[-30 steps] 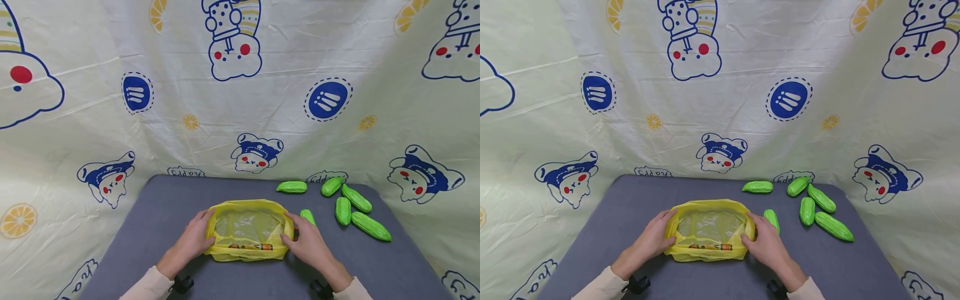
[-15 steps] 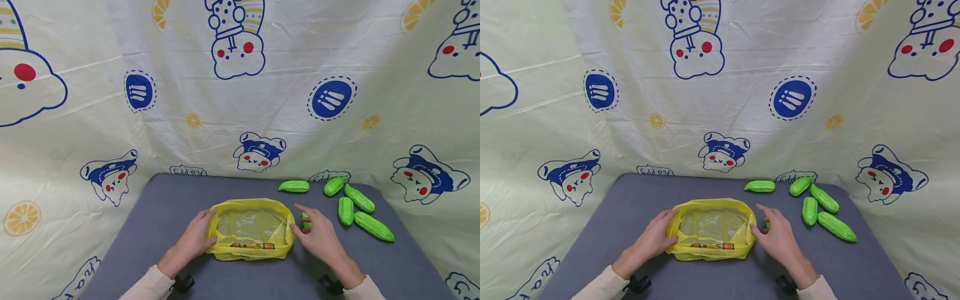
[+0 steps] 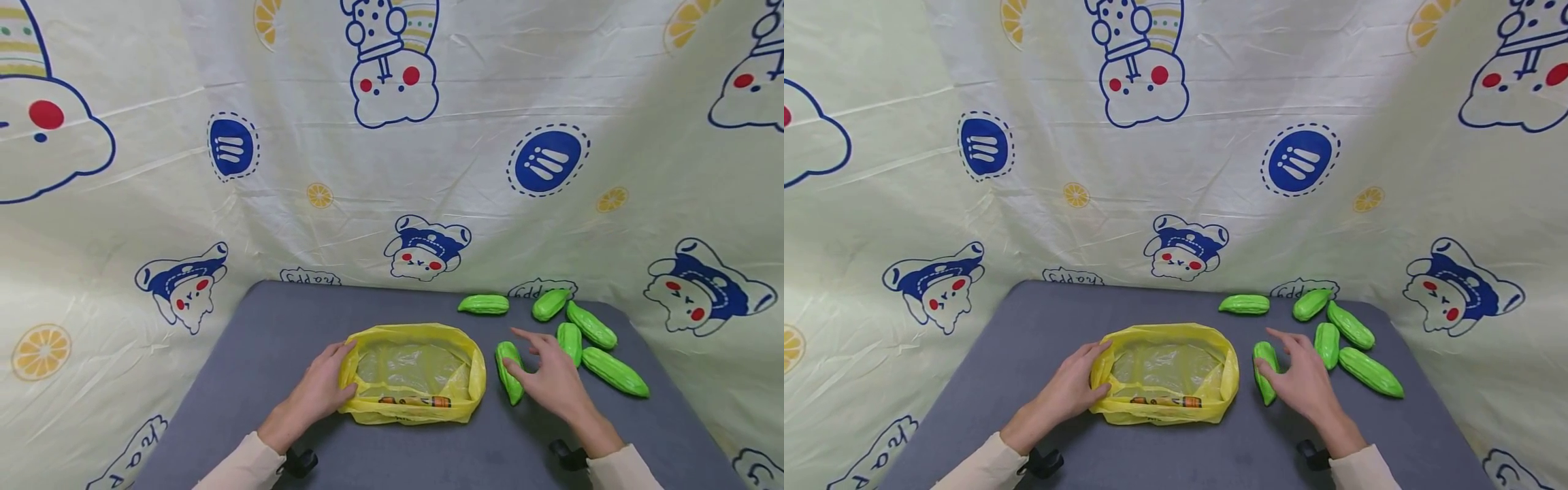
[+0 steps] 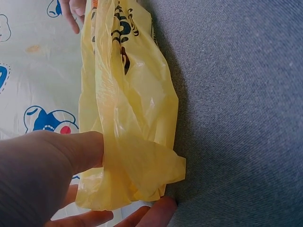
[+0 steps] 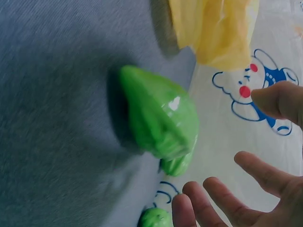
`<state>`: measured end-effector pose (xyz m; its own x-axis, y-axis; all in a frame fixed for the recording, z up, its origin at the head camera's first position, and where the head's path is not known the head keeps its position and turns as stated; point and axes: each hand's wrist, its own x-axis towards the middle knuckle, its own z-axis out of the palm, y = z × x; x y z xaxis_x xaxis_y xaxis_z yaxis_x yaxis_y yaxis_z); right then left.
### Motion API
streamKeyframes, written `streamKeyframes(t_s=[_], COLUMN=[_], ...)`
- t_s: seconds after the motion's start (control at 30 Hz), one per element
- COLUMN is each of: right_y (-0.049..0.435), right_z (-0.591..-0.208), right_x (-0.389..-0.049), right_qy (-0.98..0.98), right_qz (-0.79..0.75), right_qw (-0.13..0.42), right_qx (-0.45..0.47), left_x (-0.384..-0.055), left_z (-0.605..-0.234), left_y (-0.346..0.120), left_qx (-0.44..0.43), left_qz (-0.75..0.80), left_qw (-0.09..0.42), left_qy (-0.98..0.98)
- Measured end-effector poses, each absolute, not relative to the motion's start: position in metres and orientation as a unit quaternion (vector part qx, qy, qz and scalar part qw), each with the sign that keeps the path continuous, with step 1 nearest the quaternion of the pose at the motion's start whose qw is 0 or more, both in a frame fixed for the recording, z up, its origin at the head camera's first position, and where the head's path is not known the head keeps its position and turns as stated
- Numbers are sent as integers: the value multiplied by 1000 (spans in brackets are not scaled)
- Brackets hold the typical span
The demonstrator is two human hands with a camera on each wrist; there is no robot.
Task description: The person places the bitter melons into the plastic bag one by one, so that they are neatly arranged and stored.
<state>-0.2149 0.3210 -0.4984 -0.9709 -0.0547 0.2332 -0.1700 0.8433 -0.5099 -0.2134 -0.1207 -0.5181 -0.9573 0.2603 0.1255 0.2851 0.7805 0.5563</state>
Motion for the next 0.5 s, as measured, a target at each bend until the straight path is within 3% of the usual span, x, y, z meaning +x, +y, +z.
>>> streamKeyframes(t_s=[0.5], right_y=[346], right_z=[-512], right_x=[-231], right_qy=[-959], right_qz=[281], right_qw=[13], right_qx=[43], left_x=[-211], left_z=[-519], left_y=[-122], left_qx=[-156], left_qz=[-299], left_qw=[34], left_qy=[-941])
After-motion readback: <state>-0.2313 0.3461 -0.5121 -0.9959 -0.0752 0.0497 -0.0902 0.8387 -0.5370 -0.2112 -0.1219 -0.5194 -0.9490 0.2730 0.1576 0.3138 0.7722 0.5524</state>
